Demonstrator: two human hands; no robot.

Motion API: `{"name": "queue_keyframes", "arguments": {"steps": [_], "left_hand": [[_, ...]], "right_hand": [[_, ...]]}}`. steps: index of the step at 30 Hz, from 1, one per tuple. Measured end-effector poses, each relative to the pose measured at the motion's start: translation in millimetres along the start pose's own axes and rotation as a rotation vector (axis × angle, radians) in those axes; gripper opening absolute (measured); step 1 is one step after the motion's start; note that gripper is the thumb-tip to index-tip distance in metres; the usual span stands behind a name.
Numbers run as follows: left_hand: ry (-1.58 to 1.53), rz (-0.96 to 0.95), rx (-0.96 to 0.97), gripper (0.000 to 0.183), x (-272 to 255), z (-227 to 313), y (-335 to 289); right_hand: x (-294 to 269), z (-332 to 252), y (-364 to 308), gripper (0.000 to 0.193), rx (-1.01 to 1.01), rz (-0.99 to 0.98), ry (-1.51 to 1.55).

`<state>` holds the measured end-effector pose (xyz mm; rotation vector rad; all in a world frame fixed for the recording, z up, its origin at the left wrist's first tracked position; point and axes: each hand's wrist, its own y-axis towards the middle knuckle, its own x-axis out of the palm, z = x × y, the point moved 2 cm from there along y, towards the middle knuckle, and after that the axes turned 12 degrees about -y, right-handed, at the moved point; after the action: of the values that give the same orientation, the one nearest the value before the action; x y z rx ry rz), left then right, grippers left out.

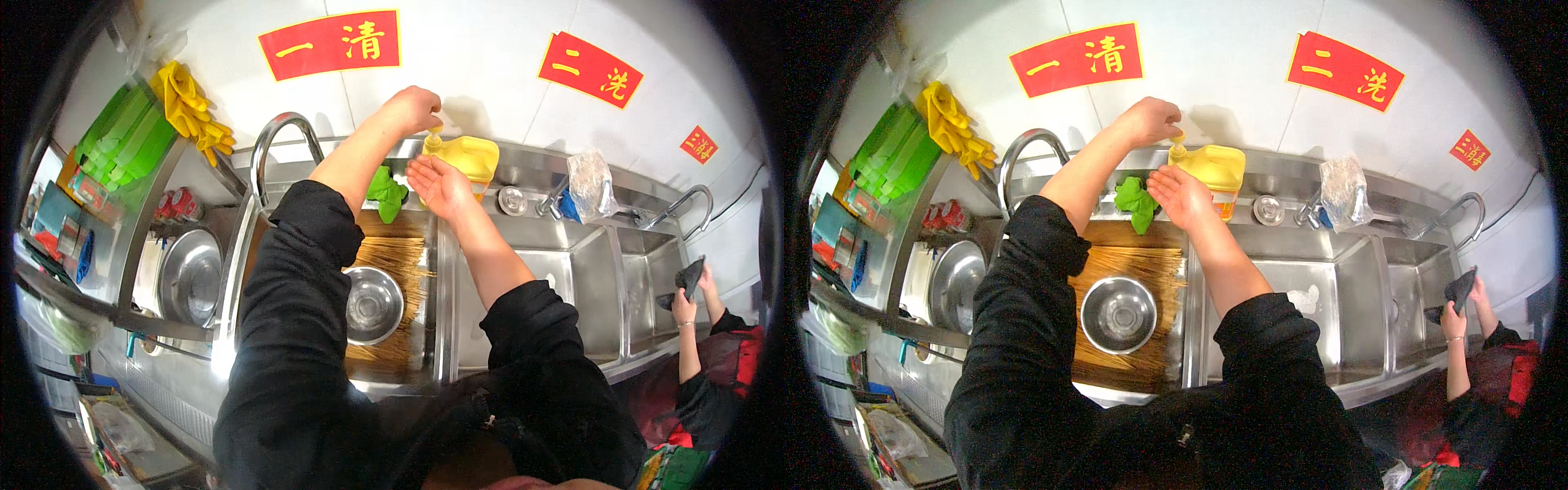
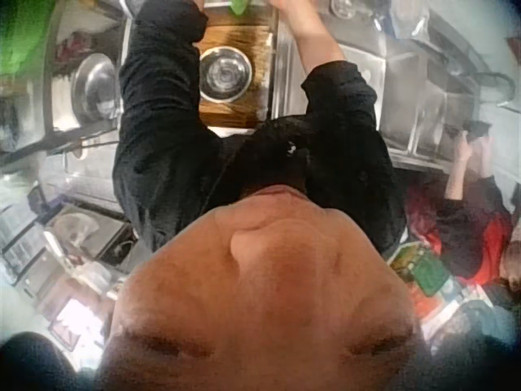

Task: The person cuts rectangular orange food blocks on a wooden cutting board, places them into a cardboard box, and stores the box in a freezer. They then pick up small orange crumbs from the freezer, walk to the sink, and wash their hands.

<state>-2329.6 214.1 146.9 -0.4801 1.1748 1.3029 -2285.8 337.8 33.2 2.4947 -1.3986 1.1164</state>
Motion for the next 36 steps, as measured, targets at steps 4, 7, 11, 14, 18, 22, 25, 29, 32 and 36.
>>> {"name": "queue_keyframes", "arguments": {"steps": [4,7,11,14,18,22,25,29,32,36], "left_hand": [[-0.032,-0.148,-0.036,0.033,4,-7,20],[-0.064,-0.200,-0.064,0.032,3,-8,24],[-0.090,-0.216,-0.139,0.030,6,-5,26],[-0.117,-0.235,-0.268,0.031,9,-6,28],[-0.109,-0.174,-0.318,0.033,14,-13,30],[0.013,-0.017,-0.139,0.033,27,-16,36],[-0.027,0.013,-0.117,0.033,34,-19,39],[-0.084,0.044,-0.108,0.030,39,-22,37],[-0.155,0.045,-0.168,0.030,43,-25,33],[-0.211,0.024,-0.214,0.032,44,-27,31]], "right_hand": [[6,-1,25,0.032,-0.008,-0.050,0.042],[7,2,39,0.033,-0.023,-0.100,0.087],[10,5,45,0.031,-0.020,-0.145,0.177],[14,5,44,0.029,-0.008,-0.147,0.243],[20,2,42,0.026,0.017,-0.126,0.341],[24,-3,41,0.026,0.009,-0.145,0.389],[25,-4,42,0.028,0.006,-0.149,0.340],[27,-4,44,0.029,-0.001,-0.164,0.351],[27,-2,45,0.027,-0.019,-0.151,0.356],[29,-1,46,0.026,-0.053,-0.142,0.358]]}}
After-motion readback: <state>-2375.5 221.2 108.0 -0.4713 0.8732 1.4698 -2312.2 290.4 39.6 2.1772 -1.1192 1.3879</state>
